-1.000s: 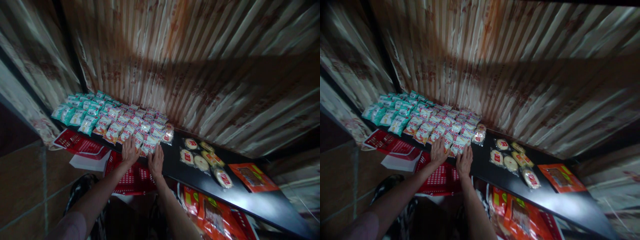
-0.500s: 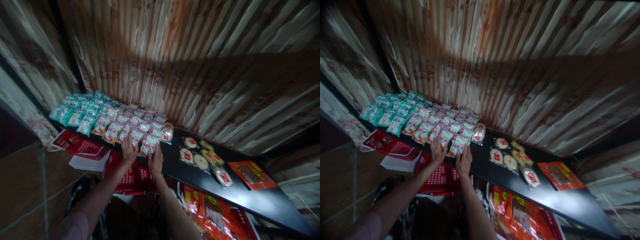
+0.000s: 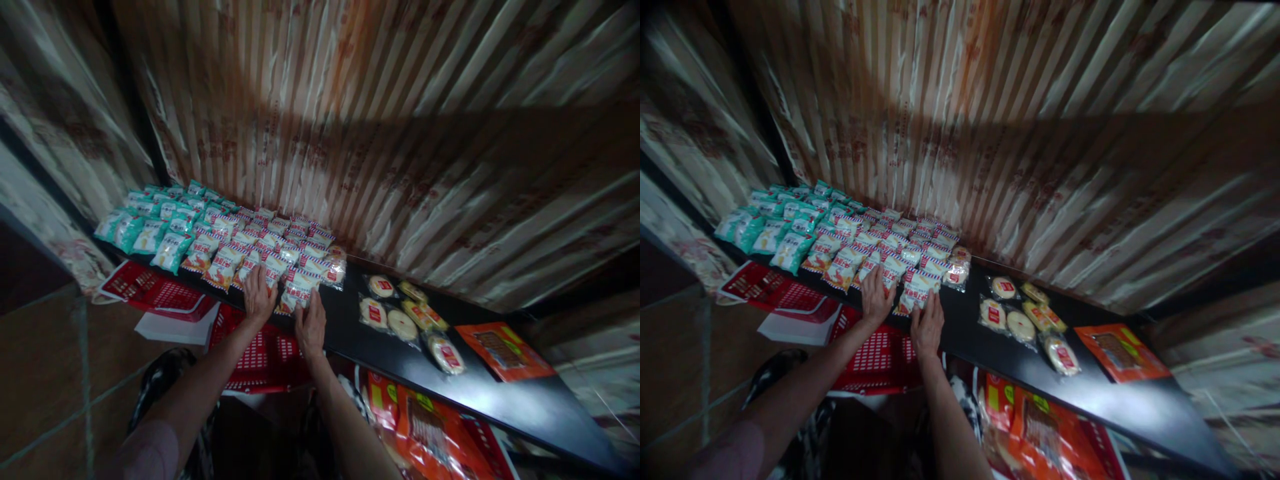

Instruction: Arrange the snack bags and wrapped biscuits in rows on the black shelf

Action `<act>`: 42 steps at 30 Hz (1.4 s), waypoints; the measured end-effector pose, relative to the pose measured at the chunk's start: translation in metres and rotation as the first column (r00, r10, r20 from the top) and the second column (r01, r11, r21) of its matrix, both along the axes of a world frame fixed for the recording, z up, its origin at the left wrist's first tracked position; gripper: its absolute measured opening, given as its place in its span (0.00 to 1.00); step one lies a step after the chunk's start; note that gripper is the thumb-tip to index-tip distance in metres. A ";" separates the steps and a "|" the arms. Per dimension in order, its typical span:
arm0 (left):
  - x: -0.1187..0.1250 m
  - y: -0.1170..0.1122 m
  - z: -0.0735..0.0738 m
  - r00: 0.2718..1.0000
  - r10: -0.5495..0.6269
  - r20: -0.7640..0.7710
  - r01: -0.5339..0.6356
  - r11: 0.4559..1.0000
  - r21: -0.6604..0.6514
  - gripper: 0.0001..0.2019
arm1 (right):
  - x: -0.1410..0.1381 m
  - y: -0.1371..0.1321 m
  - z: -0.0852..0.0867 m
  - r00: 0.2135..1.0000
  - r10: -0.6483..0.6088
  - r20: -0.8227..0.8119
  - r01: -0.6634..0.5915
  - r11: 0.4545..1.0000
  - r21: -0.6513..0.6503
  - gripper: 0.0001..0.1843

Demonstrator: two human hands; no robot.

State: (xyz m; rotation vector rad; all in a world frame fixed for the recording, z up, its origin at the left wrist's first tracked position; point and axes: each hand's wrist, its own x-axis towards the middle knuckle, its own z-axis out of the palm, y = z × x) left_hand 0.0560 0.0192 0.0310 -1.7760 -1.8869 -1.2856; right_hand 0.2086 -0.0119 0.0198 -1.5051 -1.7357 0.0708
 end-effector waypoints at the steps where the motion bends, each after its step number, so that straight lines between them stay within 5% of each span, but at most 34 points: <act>1: 0.002 0.000 -0.001 1.000 -0.007 -0.014 0.006 1.000 -0.013 0.30 | 0.000 0.000 0.000 1.000 -0.001 0.002 0.001 1.000 0.003 0.32; 15: 0.017 -0.002 -0.006 0.996 -0.018 -0.082 0.007 0.992 -0.126 0.29 | -0.002 -0.003 0.002 0.999 -0.016 0.052 0.018 0.999 -0.041 0.32; 29: 0.013 -0.009 0.003 0.991 -0.036 -0.131 0.021 0.993 -0.114 0.28 | -0.003 0.001 -0.002 0.979 -0.043 0.198 0.018 0.992 0.125 0.32; 36: -0.045 -0.015 0.007 0.979 0.196 -0.049 -0.199 0.979 -0.054 0.26 | -0.006 -0.005 0.017 0.926 -0.013 0.376 -0.075 0.973 0.220 0.33; 42: -0.098 -0.010 -0.003 0.940 0.337 0.046 -0.330 0.937 -0.117 0.26 | -0.027 0.000 0.019 0.895 0.016 0.446 -0.141 0.959 0.247 0.31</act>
